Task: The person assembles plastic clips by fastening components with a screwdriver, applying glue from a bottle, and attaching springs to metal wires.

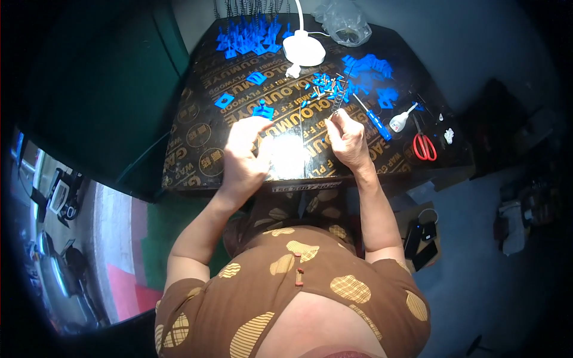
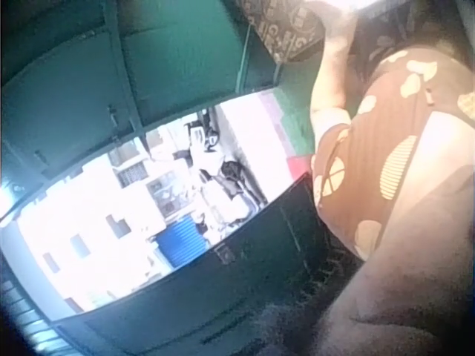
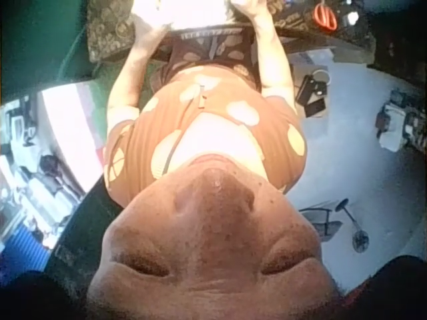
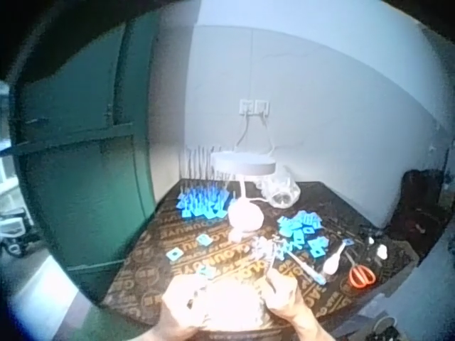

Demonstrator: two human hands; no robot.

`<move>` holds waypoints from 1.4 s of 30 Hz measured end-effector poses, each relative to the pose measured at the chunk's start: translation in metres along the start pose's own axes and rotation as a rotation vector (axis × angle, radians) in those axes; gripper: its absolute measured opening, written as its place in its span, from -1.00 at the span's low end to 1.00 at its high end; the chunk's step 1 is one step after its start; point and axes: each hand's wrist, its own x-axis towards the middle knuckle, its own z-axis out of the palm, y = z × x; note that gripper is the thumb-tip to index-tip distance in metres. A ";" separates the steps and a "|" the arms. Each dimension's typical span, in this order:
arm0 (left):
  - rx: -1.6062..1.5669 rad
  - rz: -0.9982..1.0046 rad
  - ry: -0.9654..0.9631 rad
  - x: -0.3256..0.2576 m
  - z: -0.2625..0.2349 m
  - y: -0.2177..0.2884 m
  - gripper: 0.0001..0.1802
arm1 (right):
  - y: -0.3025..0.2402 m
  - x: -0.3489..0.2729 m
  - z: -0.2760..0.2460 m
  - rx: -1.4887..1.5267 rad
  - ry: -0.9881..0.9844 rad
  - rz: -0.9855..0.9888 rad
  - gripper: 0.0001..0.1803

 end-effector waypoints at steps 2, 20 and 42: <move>-0.068 0.023 -0.035 0.002 0.017 0.004 -0.75 | 0.002 -0.001 0.001 0.020 0.012 -0.007 -0.90; -0.297 -0.117 -0.086 0.023 0.071 0.013 -0.68 | 0.005 -0.001 0.003 0.081 0.005 0.049 -0.90; -0.238 -0.221 -0.105 -0.019 0.072 0.001 -0.76 | -0.002 0.001 -0.002 0.059 -0.038 0.143 -0.88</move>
